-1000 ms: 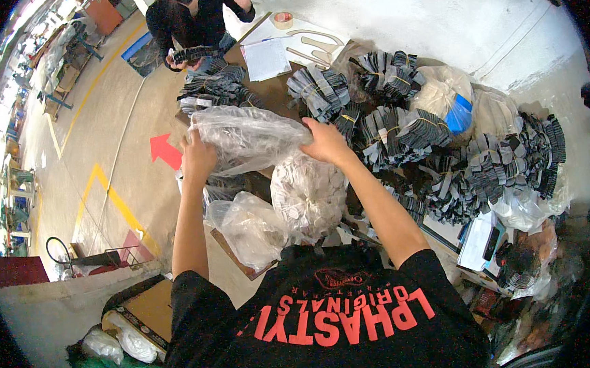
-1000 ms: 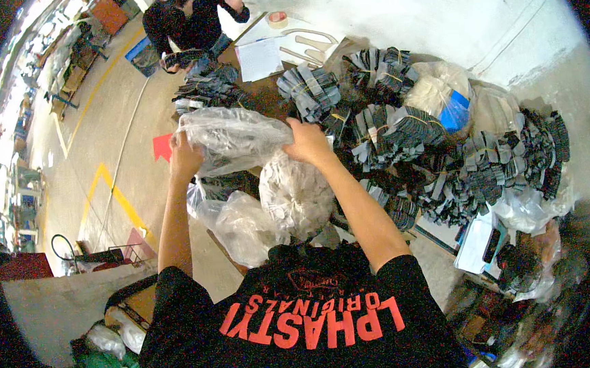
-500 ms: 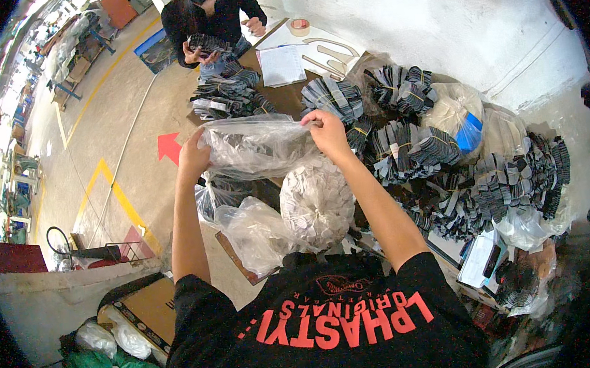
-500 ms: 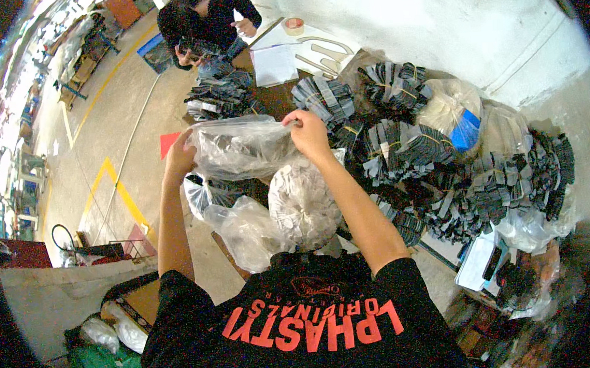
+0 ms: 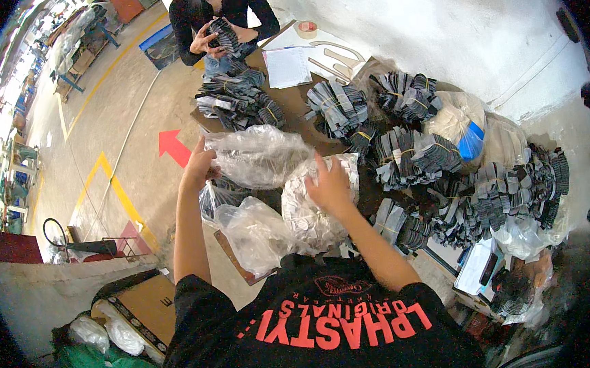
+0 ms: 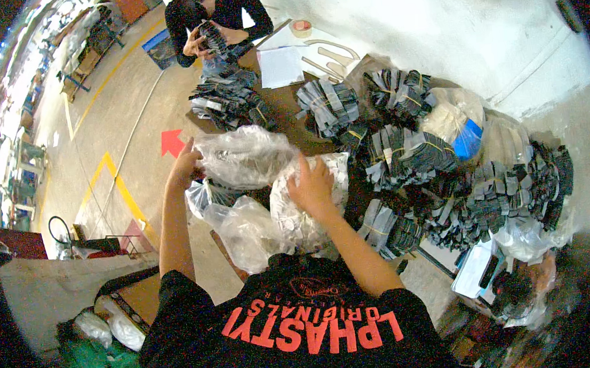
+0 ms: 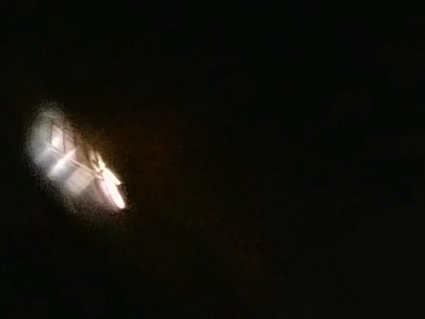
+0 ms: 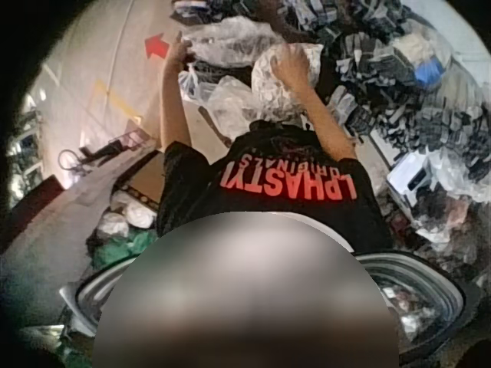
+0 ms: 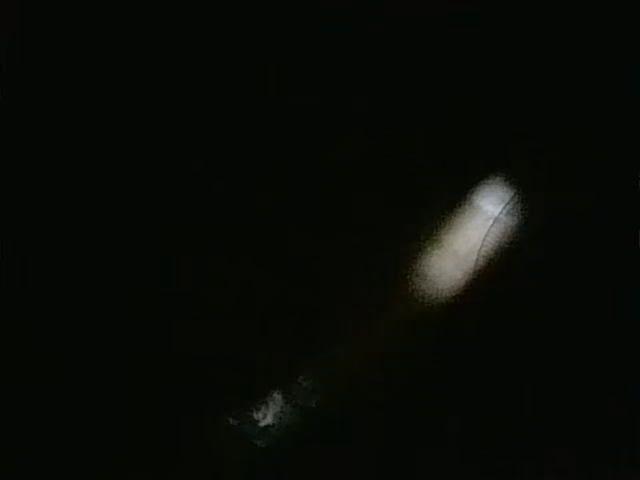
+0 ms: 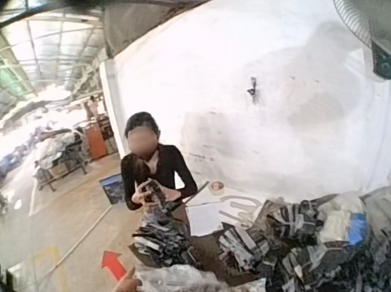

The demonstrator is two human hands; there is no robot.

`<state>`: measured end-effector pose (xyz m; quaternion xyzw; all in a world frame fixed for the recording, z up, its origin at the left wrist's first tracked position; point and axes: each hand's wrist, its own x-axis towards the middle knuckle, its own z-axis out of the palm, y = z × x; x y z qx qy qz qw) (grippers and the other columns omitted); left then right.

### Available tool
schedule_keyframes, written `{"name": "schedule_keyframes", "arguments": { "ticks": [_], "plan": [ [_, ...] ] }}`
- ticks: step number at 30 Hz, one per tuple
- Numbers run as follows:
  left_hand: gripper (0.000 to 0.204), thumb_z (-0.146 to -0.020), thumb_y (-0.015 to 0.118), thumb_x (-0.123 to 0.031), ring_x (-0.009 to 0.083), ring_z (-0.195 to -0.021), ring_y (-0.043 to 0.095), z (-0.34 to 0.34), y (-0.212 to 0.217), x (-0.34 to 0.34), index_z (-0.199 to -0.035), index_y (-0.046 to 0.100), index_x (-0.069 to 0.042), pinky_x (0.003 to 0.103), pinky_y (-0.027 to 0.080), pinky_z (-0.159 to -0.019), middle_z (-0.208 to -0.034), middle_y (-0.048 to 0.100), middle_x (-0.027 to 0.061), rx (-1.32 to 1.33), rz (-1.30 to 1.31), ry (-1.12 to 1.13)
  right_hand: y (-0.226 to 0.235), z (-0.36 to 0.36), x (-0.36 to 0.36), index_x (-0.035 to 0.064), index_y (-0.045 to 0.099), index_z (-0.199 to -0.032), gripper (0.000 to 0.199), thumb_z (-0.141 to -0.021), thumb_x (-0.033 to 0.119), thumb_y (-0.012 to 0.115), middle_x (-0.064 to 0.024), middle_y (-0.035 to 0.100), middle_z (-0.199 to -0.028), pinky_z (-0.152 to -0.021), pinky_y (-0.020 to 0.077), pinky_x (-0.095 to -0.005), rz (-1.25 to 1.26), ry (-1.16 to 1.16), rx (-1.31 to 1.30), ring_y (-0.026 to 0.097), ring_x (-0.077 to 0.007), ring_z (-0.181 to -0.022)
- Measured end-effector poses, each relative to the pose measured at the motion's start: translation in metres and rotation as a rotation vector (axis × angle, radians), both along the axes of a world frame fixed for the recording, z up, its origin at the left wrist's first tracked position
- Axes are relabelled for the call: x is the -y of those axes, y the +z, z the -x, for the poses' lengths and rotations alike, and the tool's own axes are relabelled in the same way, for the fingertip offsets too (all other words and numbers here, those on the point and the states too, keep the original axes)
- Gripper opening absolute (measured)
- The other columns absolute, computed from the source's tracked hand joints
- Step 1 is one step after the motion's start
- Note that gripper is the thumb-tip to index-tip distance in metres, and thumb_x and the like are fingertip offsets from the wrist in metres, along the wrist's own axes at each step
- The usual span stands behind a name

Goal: The person stands at a table in a warehouse, sorting small gray items from plastic bags onto a cardboard sheet. They handle multiple bags, transferring contents and organizing the items while another person works nearby.

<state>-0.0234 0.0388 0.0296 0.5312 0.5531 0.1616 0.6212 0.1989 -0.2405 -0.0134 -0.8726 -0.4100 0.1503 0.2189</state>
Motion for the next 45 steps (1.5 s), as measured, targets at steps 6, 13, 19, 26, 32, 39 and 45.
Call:
{"name": "schedule_keyframes", "arguments": {
  "ticks": [6,13,19,26,32,39,45],
  "plan": [
    [0.094,-0.088,0.057,-0.011,0.0236,-0.076,0.065,0.003,-0.013,0.005,-0.171,0.015,-0.024,0.04,0.06,-0.058,-0.123,0.059,0.0147,0.011,0.022,-0.026,-0.041,0.042,0.028,0.0106,0.024,-0.167,0.087,-0.098,0.05,0.059,-0.0367,0.007,-0.17,-0.113,0.0153,-0.0843,0.194,0.094,0.159,0.006,-0.0546,-0.158],
    [0.077,-0.085,0.059,-0.009,0.0194,-0.064,0.056,0.018,-0.047,-0.011,-0.16,0.041,-0.02,0.036,0.049,-0.048,-0.098,0.059,0.0093,0.103,0.082,0.194,-0.049,0.034,0.031,0.0101,0.027,-0.166,0.085,-0.098,0.05,0.059,-0.0366,0.01,-0.169,-0.112,0.0127,-0.0857,0.117,0.135,0.176,0.01,-0.0556,-0.157],
    [0.01,-0.079,0.063,-0.017,0.0131,-0.047,0.041,0.046,-0.059,-0.036,-0.077,0.053,-0.015,0.029,0.036,-0.04,-0.065,0.047,-0.0005,0.26,0.183,0.272,-0.054,0.03,0.031,0.0144,0.028,-0.167,0.085,-0.097,0.05,0.06,-0.0349,0.013,-0.169,-0.112,0.0094,-0.0856,0.047,0.134,0.18,0.01,-0.0544,-0.158],
    [0.022,-0.092,0.064,-0.028,0.0086,-0.04,0.038,0.07,-0.052,-0.034,-0.084,0.067,-0.008,0.024,0.032,-0.035,-0.063,0.059,0.0003,0.205,0.304,0.242,-0.064,0.027,0.029,0.0179,0.027,-0.167,0.085,-0.096,0.049,0.061,-0.0332,0.014,-0.17,-0.112,0.0084,-0.0852,0.032,0.126,0.176,0.008,-0.053,-0.158],
    [0.038,-0.097,0.065,-0.022,0.0062,-0.046,0.042,0.062,-0.033,0.001,-0.129,0.065,-0.002,0.023,0.031,-0.038,-0.08,0.062,-0.0006,0.154,0.272,0.12,-0.06,0.025,0.028,0.0184,0.029,-0.166,0.084,-0.095,0.049,0.062,-0.0324,0.015,-0.169,-0.112,0.0098,-0.0859,0.038,0.136,0.201,0.012,-0.0526,-0.158],
    [0.078,-0.086,0.059,-0.008,0.0115,-0.062,0.053,0.048,-0.021,0.031,-0.162,0.043,-0.017,0.029,0.048,-0.05,-0.129,0.066,0.0081,0.024,0.075,-0.081,-0.055,0.024,0.028,0.0181,0.03,-0.166,0.084,-0.095,0.049,0.062,-0.0321,0.018,-0.168,-0.111,0.0118,-0.0862,0.056,0.143,0.215,0.015,-0.0526,-0.157],
    [0.088,-0.082,0.055,-0.005,0.0191,-0.083,0.066,0.042,-0.035,0.034,-0.166,0.033,-0.014,0.034,0.057,-0.065,-0.167,0.041,0.0138,0.056,-0.099,-0.162,-0.057,0.022,0.028,0.0182,0.029,-0.166,0.084,-0.094,0.046,0.063,-0.0319,0.019,-0.168,-0.111,0.0114,-0.0862,0.037,0.149,0.213,0.015,-0.0526,-0.157]
  ]
}}
